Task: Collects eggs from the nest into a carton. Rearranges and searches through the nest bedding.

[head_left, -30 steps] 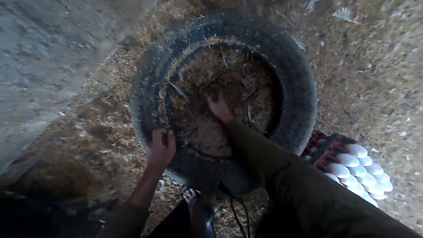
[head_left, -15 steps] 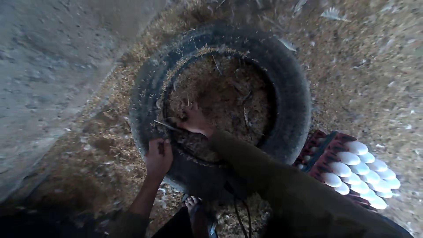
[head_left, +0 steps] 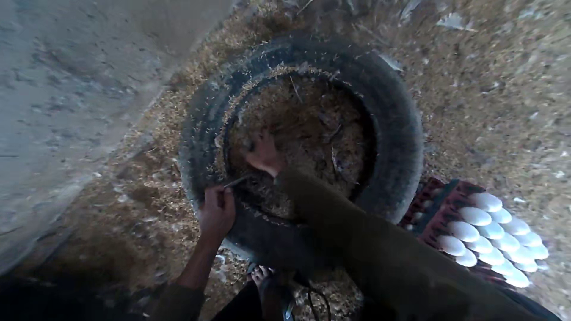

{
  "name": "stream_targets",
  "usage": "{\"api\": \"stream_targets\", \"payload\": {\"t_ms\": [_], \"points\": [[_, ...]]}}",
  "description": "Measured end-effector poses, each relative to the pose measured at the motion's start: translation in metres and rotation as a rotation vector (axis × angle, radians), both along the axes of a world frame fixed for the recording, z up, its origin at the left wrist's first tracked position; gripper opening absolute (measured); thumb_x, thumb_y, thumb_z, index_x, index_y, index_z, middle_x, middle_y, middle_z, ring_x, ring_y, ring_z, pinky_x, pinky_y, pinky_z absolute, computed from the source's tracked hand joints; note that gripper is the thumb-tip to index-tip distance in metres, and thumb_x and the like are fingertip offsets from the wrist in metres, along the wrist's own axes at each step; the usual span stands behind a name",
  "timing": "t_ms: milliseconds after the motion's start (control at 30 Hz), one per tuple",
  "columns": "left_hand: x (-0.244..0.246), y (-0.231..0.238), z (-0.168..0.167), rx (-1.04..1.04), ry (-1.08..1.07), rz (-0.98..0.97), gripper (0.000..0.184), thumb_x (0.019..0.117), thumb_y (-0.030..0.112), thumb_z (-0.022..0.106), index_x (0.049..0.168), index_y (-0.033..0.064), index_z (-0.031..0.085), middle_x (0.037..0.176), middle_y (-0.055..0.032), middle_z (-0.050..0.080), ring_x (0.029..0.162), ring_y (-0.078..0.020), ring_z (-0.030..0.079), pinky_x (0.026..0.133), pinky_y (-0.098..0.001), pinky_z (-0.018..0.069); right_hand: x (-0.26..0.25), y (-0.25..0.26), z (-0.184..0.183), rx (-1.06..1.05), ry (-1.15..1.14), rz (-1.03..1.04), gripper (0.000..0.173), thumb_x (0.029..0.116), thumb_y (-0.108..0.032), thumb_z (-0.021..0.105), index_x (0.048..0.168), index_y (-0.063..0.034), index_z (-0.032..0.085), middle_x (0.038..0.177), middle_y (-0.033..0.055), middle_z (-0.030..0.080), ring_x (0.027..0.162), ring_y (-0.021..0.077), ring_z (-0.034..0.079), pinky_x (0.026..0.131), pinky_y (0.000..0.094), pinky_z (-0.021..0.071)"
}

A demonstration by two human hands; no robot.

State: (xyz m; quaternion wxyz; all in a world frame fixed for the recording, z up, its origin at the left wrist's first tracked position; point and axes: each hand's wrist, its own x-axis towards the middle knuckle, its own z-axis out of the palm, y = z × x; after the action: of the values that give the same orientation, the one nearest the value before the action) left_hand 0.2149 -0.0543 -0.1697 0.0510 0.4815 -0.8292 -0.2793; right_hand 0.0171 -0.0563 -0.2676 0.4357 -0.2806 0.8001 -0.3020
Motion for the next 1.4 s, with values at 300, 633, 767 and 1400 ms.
{"api": "stream_targets", "payload": {"t_ms": [300,633,767,1400], "points": [[0.005,0.002,0.000,-0.036,0.031,-0.023,0.037,0.1037,0.022,0.050,0.116,-0.0121,0.060,0.076,-0.0231,0.065,0.063,-0.0343,0.065,0.062,-0.0518,0.0547,-0.102,0.060,-0.005,0.261,0.531,0.618,0.063,0.1025,-0.058,0.047,0.153,-0.0202,0.051,0.159,0.0193,0.043,0.151,0.0515,0.025,0.109,0.0875,0.0033],[0.007,-0.001,0.001,0.022,0.028,-0.007,0.039,0.1045,0.024,0.051,0.119,-0.0106,0.060,0.084,-0.0264,0.069,0.072,-0.0422,0.069,0.069,-0.0593,0.0558,-0.105,0.127,0.023,0.614,0.540,0.839,0.064,0.0901,-0.040,0.075,0.144,-0.0091,0.060,0.162,0.0157,0.040,0.153,0.0477,0.021,0.114,0.0808,0.0126],[0.009,-0.002,-0.004,-0.016,0.084,-0.022,0.037,0.1026,0.024,0.051,0.116,-0.0092,0.062,0.076,-0.0228,0.068,0.065,-0.0384,0.069,0.062,-0.0565,0.0559,-0.091,0.123,0.067,0.742,0.310,0.859,0.068,0.0933,-0.046,0.069,0.150,-0.0121,0.052,0.156,0.0217,0.045,0.147,0.0526,0.032,0.110,0.0791,0.0248],[0.001,-0.002,0.001,0.153,-0.036,0.018,0.038,0.1032,0.025,0.054,0.123,-0.0058,0.061,0.088,-0.0238,0.070,0.079,-0.0421,0.071,0.072,-0.0610,0.0563,-0.093,0.104,0.087,0.744,0.223,0.617,0.061,0.1008,-0.050,0.058,0.152,-0.0181,0.050,0.140,0.0212,0.060,0.131,0.0416,0.056,0.108,0.0636,0.0432]]}}
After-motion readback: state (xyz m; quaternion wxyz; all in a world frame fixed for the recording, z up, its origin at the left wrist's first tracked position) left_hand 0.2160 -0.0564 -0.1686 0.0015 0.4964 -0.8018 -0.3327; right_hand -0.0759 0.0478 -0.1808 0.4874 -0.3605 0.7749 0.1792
